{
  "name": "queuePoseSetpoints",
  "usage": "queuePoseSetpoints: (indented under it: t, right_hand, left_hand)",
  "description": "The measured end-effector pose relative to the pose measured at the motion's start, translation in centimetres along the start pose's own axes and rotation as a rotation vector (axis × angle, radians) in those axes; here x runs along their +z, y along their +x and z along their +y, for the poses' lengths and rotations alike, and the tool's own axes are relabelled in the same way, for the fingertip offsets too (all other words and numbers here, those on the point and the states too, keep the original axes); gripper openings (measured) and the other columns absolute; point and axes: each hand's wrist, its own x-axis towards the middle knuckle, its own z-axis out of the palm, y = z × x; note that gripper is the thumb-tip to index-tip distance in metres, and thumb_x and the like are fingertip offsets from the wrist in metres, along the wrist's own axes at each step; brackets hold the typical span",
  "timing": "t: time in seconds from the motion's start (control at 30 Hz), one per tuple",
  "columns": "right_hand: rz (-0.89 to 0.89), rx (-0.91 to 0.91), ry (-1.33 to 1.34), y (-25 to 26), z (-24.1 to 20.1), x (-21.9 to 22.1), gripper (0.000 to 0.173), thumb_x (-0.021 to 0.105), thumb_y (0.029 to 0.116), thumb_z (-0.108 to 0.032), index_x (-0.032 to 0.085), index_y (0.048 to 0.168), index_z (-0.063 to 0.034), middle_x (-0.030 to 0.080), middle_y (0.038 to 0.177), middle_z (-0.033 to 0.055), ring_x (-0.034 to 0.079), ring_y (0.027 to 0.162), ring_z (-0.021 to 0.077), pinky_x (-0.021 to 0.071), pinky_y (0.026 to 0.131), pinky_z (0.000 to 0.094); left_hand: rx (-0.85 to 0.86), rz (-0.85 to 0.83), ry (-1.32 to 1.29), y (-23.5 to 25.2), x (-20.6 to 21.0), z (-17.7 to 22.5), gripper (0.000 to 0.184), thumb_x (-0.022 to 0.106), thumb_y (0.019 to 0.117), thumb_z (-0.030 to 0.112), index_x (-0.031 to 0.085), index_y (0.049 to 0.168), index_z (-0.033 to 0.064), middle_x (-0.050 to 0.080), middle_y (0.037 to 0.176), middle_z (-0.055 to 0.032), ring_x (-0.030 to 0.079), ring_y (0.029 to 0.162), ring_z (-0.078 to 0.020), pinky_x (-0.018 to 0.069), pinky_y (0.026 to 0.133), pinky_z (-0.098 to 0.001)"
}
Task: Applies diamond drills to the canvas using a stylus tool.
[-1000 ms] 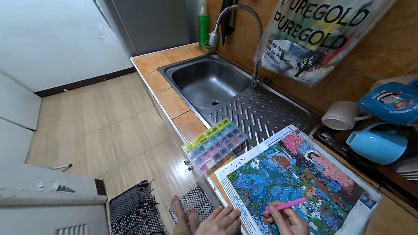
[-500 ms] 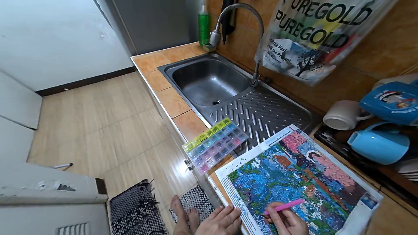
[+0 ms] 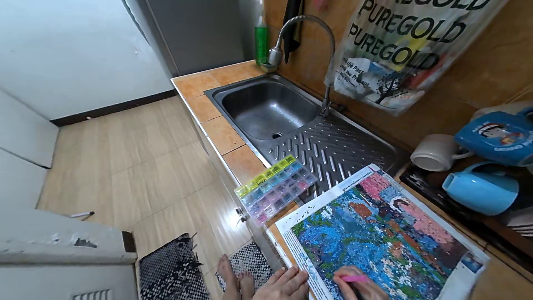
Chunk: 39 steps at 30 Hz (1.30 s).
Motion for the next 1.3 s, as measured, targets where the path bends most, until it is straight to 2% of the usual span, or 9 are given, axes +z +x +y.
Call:
queuePoseSetpoints:
  t: [0.1,0.17,0.27,0.5,0.77,0.87,1.03,1.17,1.3]
  right_hand:
    - [0.031,0.194,0.178,1.1,-0.1,-0.6,0.017,0.061,0.0934,0.000,0.070,0.094,0.0135,0.072,0.084,0.0167,0.069,0.072,0.0136,0.0592,0.071,0.0279]
    - [0.079,0.286,0.302,2.5,-0.5,-0.9,0.017,0.056,0.0961,0.000,0.066,0.098,0.0136,0.070,0.085,0.0097,0.068,0.073,0.0055,0.0591,0.071,0.0231]
    - [0.153,0.306,0.394,5.0,-1.2,-0.3,0.014,0.055,0.0974,0.000,0.065,0.099,0.0098,0.070,0.086,0.0034,0.069,0.075,0.0029,0.0602,0.072,0.0212]
    - [0.232,0.169,0.276,10.3,0.9,3.7,0.021,0.058,0.0959,-0.008,0.071,0.098,0.0084,0.072,0.087,0.0098,0.069,0.074,0.0051,0.0579,0.070,0.0196]
    - [0.192,0.152,0.125,11.7,2.2,4.6,0.022,0.058,0.0959,-0.010,0.073,0.098,0.0071,0.072,0.087,0.0137,0.069,0.072,0.0110,0.0573,0.069,0.0237]
    - [0.192,0.149,0.111,11.6,2.3,4.8,0.023,0.058,0.0956,-0.010,0.073,0.097,0.0074,0.072,0.087,0.0147,0.070,0.073,0.0123,0.0580,0.070,0.0243]
    - [0.209,0.127,0.115,11.7,2.0,4.8,0.022,0.058,0.0957,-0.010,0.073,0.096,0.0063,0.072,0.087,0.0126,0.068,0.072,0.0081,0.0564,0.069,0.0198]
    - [0.185,0.109,0.070,11.8,2.3,5.0,0.023,0.059,0.0956,-0.012,0.074,0.094,0.0057,0.073,0.088,0.0142,0.069,0.072,0.0128,0.0577,0.070,0.0252]
    - [0.183,0.090,0.050,11.8,2.5,5.2,0.023,0.059,0.0954,-0.012,0.074,0.094,0.0054,0.072,0.086,0.0142,0.069,0.071,0.0134,0.0580,0.069,0.0256]
  left_hand:
    - [-0.011,-0.005,-0.035,0.0,0.1,-0.1,0.036,0.051,0.0964,-0.006,0.068,0.128,-0.0026,0.064,0.140,-0.0164,0.058,0.134,-0.0350,0.0435,0.113,-0.0498]
    - [-0.011,0.002,-0.056,-0.1,0.3,-0.2,0.037,0.050,0.0958,-0.007,0.068,0.128,-0.0036,0.064,0.140,-0.0172,0.057,0.134,-0.0359,0.0431,0.113,-0.0506]
    - [0.001,0.011,-0.078,-0.2,0.6,-0.5,0.037,0.050,0.0960,-0.008,0.066,0.129,-0.0047,0.063,0.140,-0.0191,0.057,0.134,-0.0375,0.0423,0.114,-0.0502]
    - [-0.057,0.104,-0.068,0.2,-0.4,0.2,0.037,0.051,0.0951,-0.008,0.063,0.130,-0.0090,0.058,0.142,-0.0271,0.055,0.134,-0.0447,0.0438,0.112,-0.0539]
    - [-0.111,0.102,0.015,-0.3,0.8,-0.8,0.041,0.052,0.0948,-0.008,0.062,0.134,-0.0055,0.059,0.145,-0.0198,0.055,0.136,-0.0377,0.0423,0.114,-0.0498]
    - [-0.104,0.096,0.011,-0.3,0.7,-0.9,0.041,0.052,0.0943,-0.008,0.063,0.133,-0.0053,0.059,0.144,-0.0202,0.055,0.136,-0.0379,0.0425,0.114,-0.0497]
    - [-0.107,0.083,0.001,-0.2,0.6,-0.9,0.042,0.051,0.0941,-0.009,0.062,0.134,-0.0056,0.058,0.145,-0.0200,0.054,0.137,-0.0381,0.0421,0.114,-0.0497]
    - [-0.113,0.082,-0.013,-0.2,0.4,-0.8,0.041,0.051,0.0944,-0.009,0.063,0.134,-0.0056,0.059,0.145,-0.0203,0.055,0.136,-0.0383,0.0424,0.114,-0.0507]
    - [-0.105,0.098,-0.006,-0.2,0.5,-0.8,0.042,0.051,0.0942,-0.010,0.063,0.134,-0.0052,0.059,0.144,-0.0199,0.055,0.136,-0.0379,0.0426,0.114,-0.0496]
